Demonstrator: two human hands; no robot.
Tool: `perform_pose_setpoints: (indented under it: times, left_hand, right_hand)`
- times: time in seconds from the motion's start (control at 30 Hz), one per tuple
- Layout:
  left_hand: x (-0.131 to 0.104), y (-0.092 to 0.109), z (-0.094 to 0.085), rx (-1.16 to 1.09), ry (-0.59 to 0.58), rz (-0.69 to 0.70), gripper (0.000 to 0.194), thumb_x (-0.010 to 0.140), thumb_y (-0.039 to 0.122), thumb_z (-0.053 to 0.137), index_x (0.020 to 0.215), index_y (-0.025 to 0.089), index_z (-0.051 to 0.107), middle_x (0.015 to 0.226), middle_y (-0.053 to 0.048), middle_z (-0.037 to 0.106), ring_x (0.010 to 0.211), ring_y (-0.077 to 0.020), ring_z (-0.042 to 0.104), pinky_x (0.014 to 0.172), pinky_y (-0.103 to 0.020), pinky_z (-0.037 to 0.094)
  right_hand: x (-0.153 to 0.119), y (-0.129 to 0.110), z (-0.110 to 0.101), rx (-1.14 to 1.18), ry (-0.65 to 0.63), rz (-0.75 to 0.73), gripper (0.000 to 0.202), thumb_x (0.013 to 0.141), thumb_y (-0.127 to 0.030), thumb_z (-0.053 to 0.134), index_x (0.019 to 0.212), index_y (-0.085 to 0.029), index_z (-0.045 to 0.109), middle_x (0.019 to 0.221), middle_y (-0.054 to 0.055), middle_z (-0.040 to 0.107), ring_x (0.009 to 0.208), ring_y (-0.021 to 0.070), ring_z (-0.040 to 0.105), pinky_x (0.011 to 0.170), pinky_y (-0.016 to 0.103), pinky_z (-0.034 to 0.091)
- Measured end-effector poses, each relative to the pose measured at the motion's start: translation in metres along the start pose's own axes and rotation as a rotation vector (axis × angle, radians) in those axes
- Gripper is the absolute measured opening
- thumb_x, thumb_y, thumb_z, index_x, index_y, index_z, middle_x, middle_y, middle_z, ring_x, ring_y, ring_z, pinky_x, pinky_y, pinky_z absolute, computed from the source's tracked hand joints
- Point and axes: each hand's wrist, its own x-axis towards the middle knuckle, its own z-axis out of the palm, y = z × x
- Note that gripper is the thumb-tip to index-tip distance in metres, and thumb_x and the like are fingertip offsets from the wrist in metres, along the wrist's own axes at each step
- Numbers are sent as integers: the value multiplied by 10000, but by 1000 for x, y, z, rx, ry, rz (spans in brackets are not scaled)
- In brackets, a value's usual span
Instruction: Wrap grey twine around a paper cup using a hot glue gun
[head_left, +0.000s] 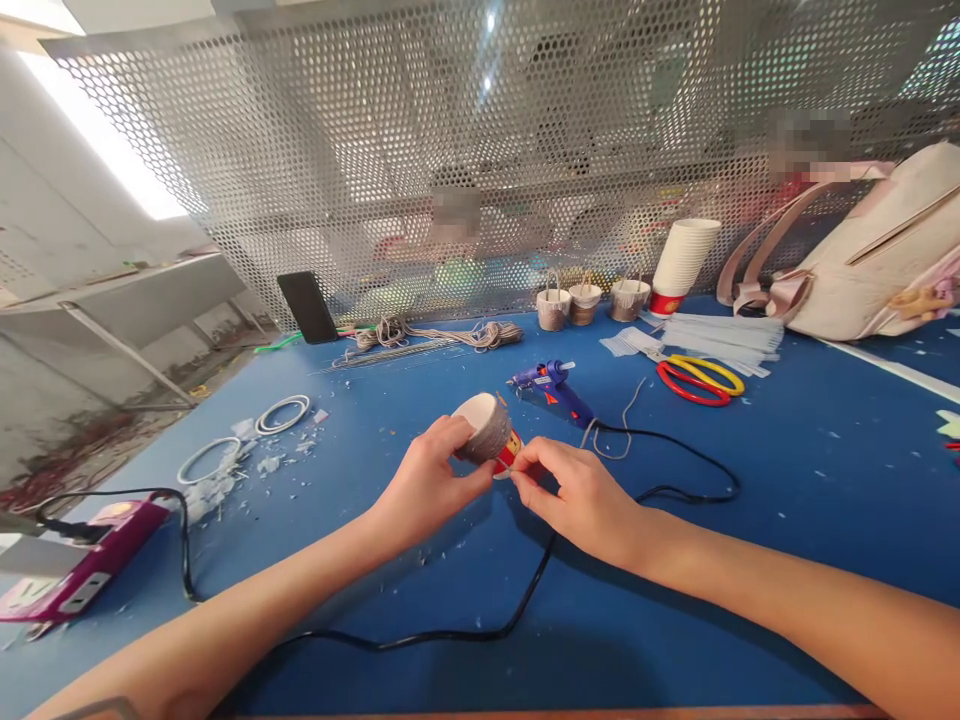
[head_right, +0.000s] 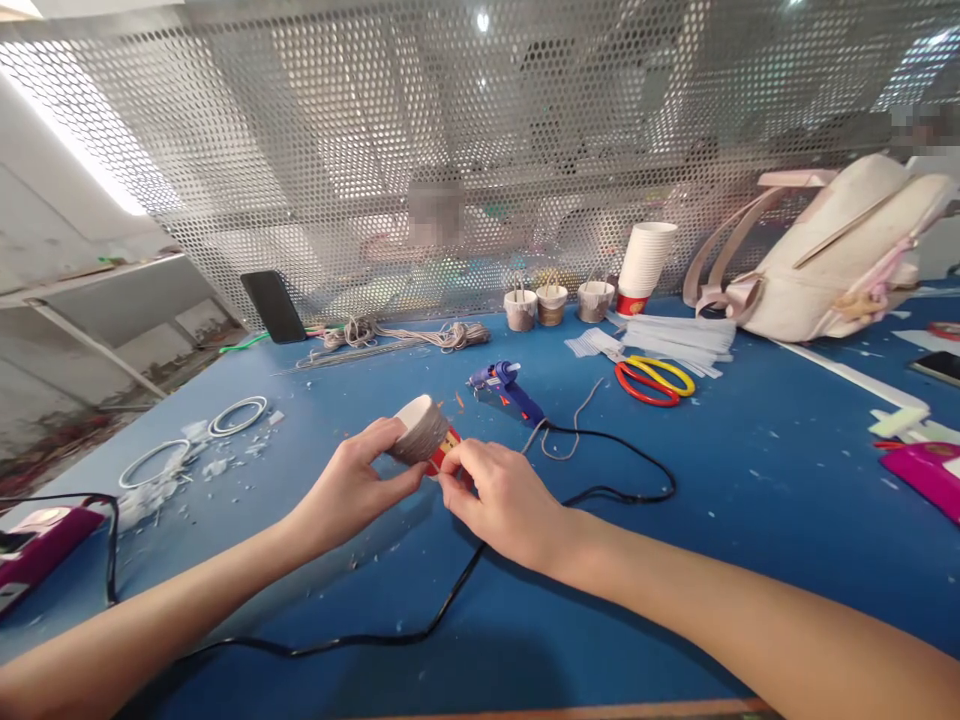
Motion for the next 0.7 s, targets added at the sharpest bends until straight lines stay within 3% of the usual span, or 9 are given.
perform_pose_setpoints:
  times: [0.07, 0.2, 0.23, 0.3, 0.4, 0.47, 0.53, 0.6, 0.7]
  left_hand:
    - [0, -1, 2, -7, 13, -7, 75, 728, 213, 560, 666, 176, 539, 659, 20, 518, 665, -132, 467, 600, -237, 374]
    - [1, -10, 3, -83, 113, -65, 77, 735, 238, 553, 696, 172, 551, 699, 15, 532, 674, -130, 477, 649, -248, 403]
    - [1, -13, 3, -117, 135, -95, 81, 735, 248, 557, 719, 169, 563, 722, 11, 550, 688, -132, 494, 670, -253, 415]
    - [1, -18, 3, -190, 150, -165, 117, 733, 269, 566, 774, 162, 589, 780, -4, 600, 739, -150, 538, 715, -267, 435]
    - [2, -23, 4, -265, 130, -246, 188, 724, 290, 581, 841, 147, 617, 849, -28, 652, 808, -184, 584, 757, -293, 448]
    - [3, -23, 5, -287, 110, -273, 221, 721, 296, 582, 870, 139, 628, 874, -39, 666, 825, -195, 595, 766, -302, 448]
    - [2, -21, 5, -287, 100, -284, 245, 715, 308, 581, 879, 135, 637, 874, -42, 674, 819, -197, 599, 759, -301, 447]
    - [1, -19, 6, -285, 94, -294, 260, 704, 325, 584, 875, 138, 644, 859, -36, 682, 807, -197, 603, 749, -295, 447]
    - [-1, -16, 6, -308, 77, -320, 276, 695, 345, 586, 871, 143, 651, 859, -31, 695, 817, -206, 613, 759, -295, 454]
  right_hand:
    - [-2, -5, -3, 3, -52, -113, 94, 870, -153, 463, 812, -205, 515, 682, 7, 617, 587, 128, 566, 563, 257, 465]
    - [-9, -13, -22, -247, -210, -679, 159, 888, -268, 463, 913, -182, 594, 888, 90, 709, 585, 157, 595, 523, 313, 477]
    - [-11, -12, -29, -313, -215, -761, 188, 886, -299, 465, 932, -182, 604, 957, 107, 708, 581, 160, 599, 503, 321, 474]
    - [-13, -5, -43, -366, -163, -787, 203, 879, -303, 464, 980, -190, 599, 1045, 122, 689, 635, 172, 626, 510, 324, 484]
    - [-7, 16, -59, -299, 63, -564, 186, 857, -147, 420, 938, -224, 569, 919, 82, 696, 741, 174, 644, 598, 308, 500]
    - [2, 32, -66, -232, 199, -278, 241, 859, -96, 358, 764, -230, 536, 676, 25, 638, 599, 145, 595, 549, 279, 465]
    - [14, 48, -68, -172, 185, 53, 292, 890, -171, 335, 648, -223, 490, 535, -13, 534, 468, 125, 498, 487, 266, 417]
    - [26, 62, -65, -117, 100, 329, 339, 913, -308, 341, 638, -210, 514, 540, -8, 534, 488, 131, 501, 512, 268, 423]
    - [39, 80, -52, -108, 59, 521, 262, 829, -422, 503, 842, -183, 610, 813, 57, 666, 757, 189, 613, 681, 300, 470]
